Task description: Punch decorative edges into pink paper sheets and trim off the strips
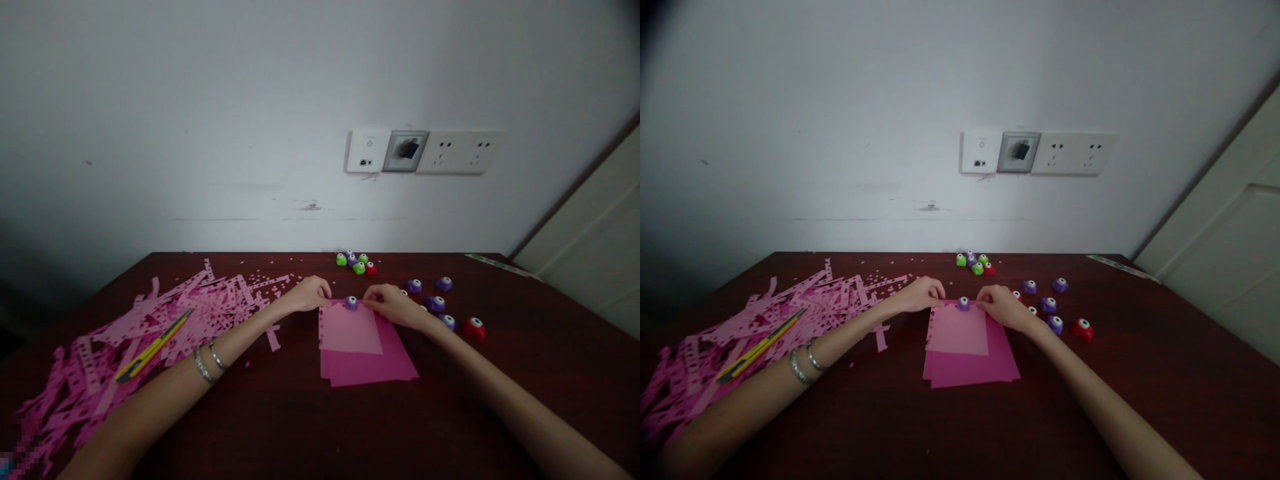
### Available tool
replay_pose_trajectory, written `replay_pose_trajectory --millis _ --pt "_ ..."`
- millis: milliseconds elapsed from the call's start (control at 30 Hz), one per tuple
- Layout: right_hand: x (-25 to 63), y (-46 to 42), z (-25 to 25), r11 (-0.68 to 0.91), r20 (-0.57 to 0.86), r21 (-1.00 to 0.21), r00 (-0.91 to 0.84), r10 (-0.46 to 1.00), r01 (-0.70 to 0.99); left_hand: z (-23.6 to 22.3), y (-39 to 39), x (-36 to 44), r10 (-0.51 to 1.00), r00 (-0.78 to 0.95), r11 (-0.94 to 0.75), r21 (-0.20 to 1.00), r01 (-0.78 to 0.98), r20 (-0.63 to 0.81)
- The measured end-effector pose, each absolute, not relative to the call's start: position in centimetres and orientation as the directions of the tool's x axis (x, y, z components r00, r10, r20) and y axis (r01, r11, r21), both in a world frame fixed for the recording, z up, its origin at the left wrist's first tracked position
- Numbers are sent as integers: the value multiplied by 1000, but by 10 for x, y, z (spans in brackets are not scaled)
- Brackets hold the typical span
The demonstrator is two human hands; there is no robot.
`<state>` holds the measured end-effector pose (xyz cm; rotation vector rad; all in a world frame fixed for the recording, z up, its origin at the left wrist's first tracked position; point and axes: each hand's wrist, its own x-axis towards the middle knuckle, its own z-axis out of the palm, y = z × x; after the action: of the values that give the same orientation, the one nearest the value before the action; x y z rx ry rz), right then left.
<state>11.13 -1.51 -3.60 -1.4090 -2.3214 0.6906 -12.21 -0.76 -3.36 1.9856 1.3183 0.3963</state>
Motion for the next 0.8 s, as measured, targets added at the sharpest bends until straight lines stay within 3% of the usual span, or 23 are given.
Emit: replay_pose_trajectory --millis 233,433,567,800 --pt "111 -15 -36 384 42 -568 -441 897 728 -35 -5 -126 888 447 -263 679 685 -106" --pt "115 -13 -23 370 113 -573 -377 919 731 -25 -4 -130 934 354 -318 558 766 46" --pt "112 -8 -17 259 -49 -671 -391 919 695 -12 -1 -123 918 397 -321 610 725 12" --pt "100 3 -15 176 -304 -702 -514 802 690 -1 9 -102 815 525 -200 733 650 -244"
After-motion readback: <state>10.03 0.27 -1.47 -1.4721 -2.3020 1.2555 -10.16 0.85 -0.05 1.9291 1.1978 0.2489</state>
